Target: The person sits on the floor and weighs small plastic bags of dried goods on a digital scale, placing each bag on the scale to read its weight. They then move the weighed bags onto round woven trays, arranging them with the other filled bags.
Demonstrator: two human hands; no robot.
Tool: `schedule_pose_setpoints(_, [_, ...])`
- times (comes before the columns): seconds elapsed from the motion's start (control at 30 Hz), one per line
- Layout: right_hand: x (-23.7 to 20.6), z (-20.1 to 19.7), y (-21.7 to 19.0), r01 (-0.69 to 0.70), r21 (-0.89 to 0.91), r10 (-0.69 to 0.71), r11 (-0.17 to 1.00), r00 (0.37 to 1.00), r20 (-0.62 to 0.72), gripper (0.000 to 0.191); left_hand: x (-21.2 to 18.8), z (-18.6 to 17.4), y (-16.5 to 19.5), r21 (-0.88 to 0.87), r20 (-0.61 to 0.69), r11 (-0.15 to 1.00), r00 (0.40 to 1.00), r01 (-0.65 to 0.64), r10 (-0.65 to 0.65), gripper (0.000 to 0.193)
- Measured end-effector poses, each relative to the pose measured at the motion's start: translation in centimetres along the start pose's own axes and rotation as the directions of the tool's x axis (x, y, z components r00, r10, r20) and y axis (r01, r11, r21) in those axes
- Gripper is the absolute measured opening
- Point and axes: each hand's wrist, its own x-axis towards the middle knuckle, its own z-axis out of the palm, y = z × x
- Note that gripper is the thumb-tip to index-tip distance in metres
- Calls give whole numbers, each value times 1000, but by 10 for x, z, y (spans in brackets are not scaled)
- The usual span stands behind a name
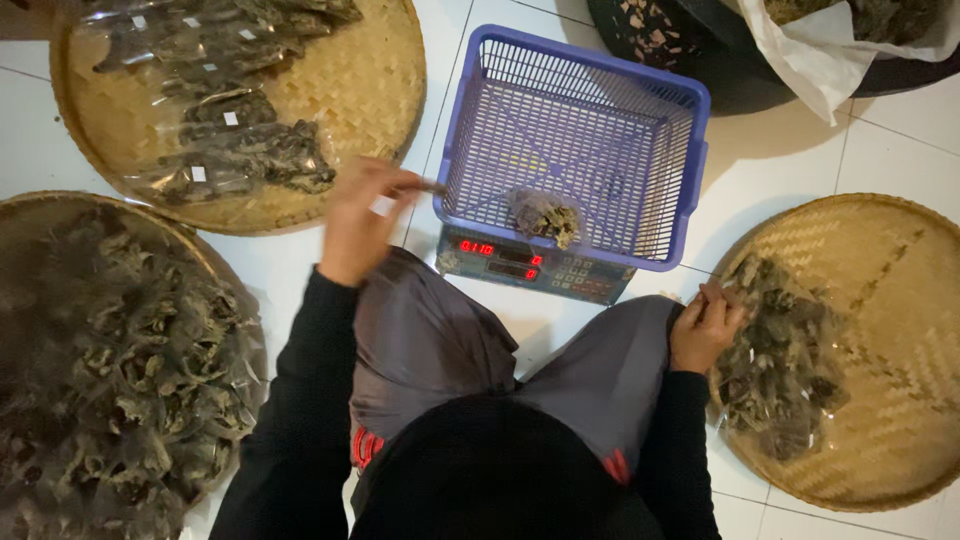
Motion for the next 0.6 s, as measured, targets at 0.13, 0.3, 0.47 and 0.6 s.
schedule_pose_setpoints(0.13, [-1, 0, -1, -16, 53, 17, 998, 1000, -12, 19, 17, 28, 86, 139, 266, 897, 888, -421, 375, 21])
schedule_pose_setpoints(0.3, [-3, -3, 3, 16, 37, -15, 999, 1000, -19, 15, 28, 58, 114, 184, 365, 810, 804, -557, 470, 17])
schedule_pose_setpoints(0.47, [-4, -3, 4, -83, 126, 81, 989, 996, 21, 14, 27, 81, 106, 230, 414, 796, 796, -560, 441, 18])
schedule_pose_setpoints(0.6, [-6, -3, 5, 15, 42, -14, 999, 1000, -27, 16, 31, 86, 103, 165, 421, 856, 819, -491, 389, 29])
